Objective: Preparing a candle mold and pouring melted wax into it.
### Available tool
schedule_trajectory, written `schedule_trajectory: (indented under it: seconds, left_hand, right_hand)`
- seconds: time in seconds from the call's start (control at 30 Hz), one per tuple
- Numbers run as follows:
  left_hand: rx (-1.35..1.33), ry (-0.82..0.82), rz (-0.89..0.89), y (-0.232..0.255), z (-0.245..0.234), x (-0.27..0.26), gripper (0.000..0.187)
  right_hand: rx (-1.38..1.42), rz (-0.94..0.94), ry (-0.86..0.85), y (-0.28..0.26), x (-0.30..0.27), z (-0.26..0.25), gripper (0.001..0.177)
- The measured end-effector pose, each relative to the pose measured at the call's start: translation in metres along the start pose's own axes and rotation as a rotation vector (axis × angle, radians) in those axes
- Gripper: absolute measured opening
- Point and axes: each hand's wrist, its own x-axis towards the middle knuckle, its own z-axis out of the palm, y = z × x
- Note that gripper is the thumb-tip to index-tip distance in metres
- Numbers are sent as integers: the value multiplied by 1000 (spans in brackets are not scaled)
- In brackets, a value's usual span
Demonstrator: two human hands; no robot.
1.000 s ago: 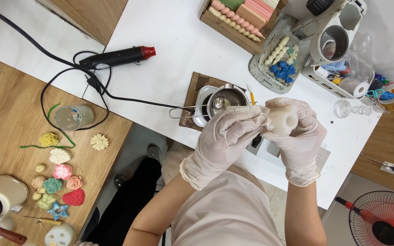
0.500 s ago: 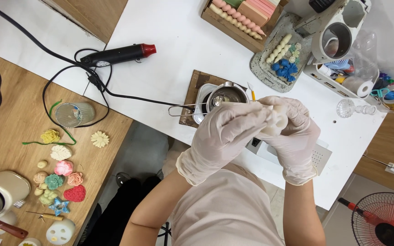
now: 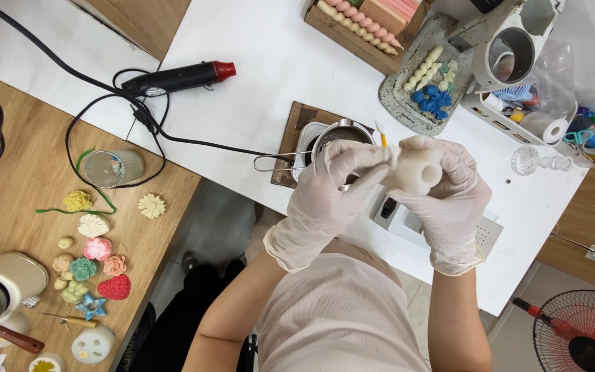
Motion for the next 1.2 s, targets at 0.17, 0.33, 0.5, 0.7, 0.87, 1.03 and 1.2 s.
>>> schedule_trajectory:
  seconds: [0.17,0.33,0.5,0.7,0.87,1.03,1.2]
  left_hand:
    - [-126,-45,-266,-5,-1,4,21]
    - [-548,-27,-455,-4,3,2,14]
    - [-459,16,-525,9,2,0,13]
    - [-167,-57,-438,21,-6,1,15]
    - [-130,-73,-418,17,-8,0,17]
    - [-82,-65,-426,-4,-13,-2,17]
    - [-244,-10,-532,-3,-22,4,12]
  right_hand:
    - [-62,-15,-16,2,-1,-1,67]
    - [-91,38,-8,-4,-2,6,67]
    - [-91,-12,6,-1,-4,6,67]
    - [-13,-16,34,-1,-1,6,66]
    - [-76,-61,3,3,-1,2,63]
    - [-69,-54,-16,3,1,-2,61]
    - [-13,-55,-52,0,2,-3,61]
